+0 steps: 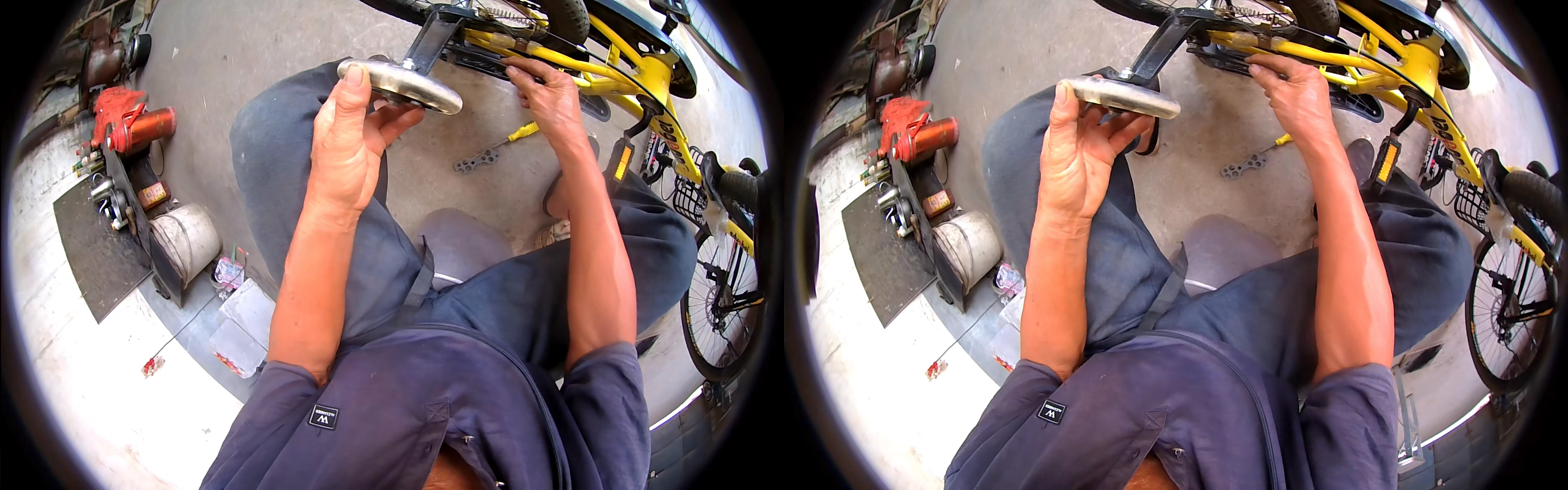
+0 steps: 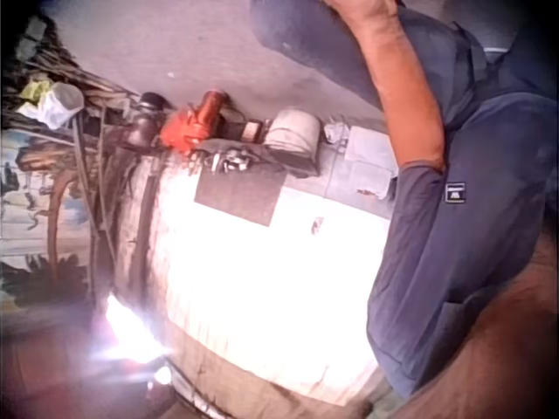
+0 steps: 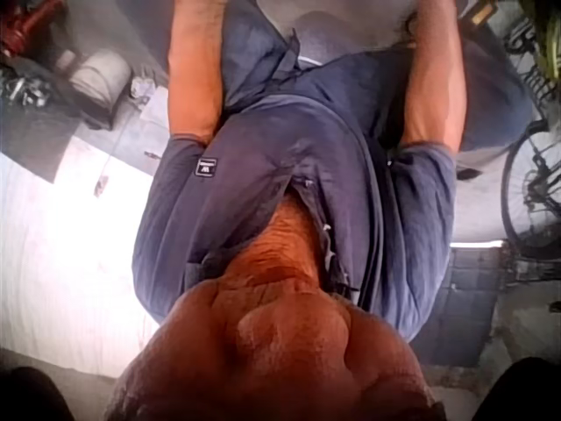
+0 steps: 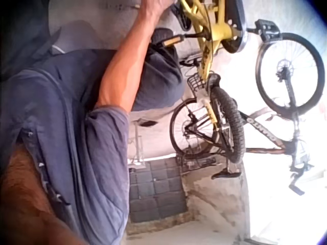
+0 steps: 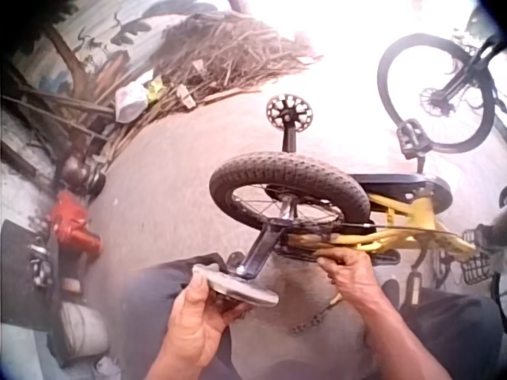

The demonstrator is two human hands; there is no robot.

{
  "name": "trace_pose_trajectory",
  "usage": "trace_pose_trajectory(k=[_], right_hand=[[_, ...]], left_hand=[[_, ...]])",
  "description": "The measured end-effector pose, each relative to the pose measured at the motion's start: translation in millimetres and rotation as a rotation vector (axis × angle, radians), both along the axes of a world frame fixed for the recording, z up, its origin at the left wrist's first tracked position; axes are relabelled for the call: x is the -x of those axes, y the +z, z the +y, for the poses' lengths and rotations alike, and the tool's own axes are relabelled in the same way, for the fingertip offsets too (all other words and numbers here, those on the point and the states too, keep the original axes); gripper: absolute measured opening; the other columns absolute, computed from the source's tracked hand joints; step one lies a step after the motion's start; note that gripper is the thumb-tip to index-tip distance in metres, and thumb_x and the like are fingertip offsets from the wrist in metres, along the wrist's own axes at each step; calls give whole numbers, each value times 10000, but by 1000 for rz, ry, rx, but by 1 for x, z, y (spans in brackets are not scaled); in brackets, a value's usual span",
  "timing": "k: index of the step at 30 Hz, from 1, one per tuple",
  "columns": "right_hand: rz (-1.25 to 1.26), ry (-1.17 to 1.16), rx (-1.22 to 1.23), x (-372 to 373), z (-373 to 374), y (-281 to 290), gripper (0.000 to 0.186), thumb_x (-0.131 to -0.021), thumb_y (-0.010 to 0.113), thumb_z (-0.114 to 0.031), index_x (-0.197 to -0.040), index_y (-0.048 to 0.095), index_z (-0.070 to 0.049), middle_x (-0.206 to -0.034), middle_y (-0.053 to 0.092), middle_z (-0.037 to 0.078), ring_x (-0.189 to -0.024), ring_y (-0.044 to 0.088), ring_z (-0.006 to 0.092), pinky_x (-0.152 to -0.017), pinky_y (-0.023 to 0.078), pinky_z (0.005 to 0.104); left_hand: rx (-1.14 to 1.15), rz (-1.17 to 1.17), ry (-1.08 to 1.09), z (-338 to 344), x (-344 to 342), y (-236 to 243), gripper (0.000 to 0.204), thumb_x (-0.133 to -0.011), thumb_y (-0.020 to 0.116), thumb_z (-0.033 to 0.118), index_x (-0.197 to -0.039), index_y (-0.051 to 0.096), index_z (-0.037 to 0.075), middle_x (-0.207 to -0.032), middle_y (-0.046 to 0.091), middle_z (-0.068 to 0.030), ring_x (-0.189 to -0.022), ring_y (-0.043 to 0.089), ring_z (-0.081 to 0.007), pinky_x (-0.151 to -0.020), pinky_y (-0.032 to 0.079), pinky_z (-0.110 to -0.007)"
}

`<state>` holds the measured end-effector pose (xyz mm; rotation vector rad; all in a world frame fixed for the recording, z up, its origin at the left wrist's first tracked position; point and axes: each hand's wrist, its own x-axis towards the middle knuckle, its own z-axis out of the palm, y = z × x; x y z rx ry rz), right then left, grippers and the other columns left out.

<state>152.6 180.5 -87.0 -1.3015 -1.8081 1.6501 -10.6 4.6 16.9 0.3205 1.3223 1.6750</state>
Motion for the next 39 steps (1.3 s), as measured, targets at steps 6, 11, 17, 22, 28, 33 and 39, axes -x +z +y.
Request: trace_pose_trajectory(k=[6,11,17,22,28,33,39], right_hand=[[-4,-13,-50,0,-1,-1,188,-851,675,-170,-1005,729,-76,-705,620,-19,-613,496,53,-576,443,224],[-35,-4,-222,2,-2,3,214,-845,666,-191,-1015,716,-71,-790,694,59,-698,626,153,-682,487,269],[-135,72,-438,12,-4,26,221,-842,654,-229,-1005,716,-93,-896,704,112,-809,669,264,-758,501,312],[-142,64,-385,12,-2,22,222,-846,648,-240,-999,716,-95,-888,702,119,-814,668,274,-764,500,319],[-199,57,-449,11,-1,20,235,-844,648,-268,-988,716,-95,-856,689,147,-813,660,306,-755,500,350],[-225,81,-515,17,-5,27,232,-835,643,-280,-953,716,-95,-806,674,156,-782,641,347,-718,498,394],[-244,149,-668,29,-4,35,218,-830,624,-278,-925,707,-100,-789,668,160,-791,645,352,-715,504,428]], left_hand=[[16,-25,47,2,-3,4,474,-930,562,474,-1099,552,31,-998,593,-84,-933,614,-207,-873,522,-366],[31,-13,47,3,-4,5,487,-929,558,483,-1106,547,30,-1016,593,-90,-940,612,-211,-876,520,-373],[10,-12,3,-1,1,2,510,-950,520,473,-1180,514,18,-1120,566,-168,-1026,591,-292,-942,503,-454],[5,-8,-2,-1,1,0,526,-950,515,480,-1189,506,10,-1129,562,-174,-1033,589,-298,-949,499,-461],[8,-2,-11,-1,2,0,530,-952,511,480,-1188,505,5,-1133,561,-178,-1038,588,-296,-955,499,-460],[9,7,-15,-2,1,-1,533,-952,507,485,-1184,508,5,-1145,554,-176,-1042,587,-289,-954,499,-456],[-8,15,-24,0,1,-3,546,-950,503,498,-1171,509,-1,-1145,545,-164,-1029,589,-288,-953,492,-454]])
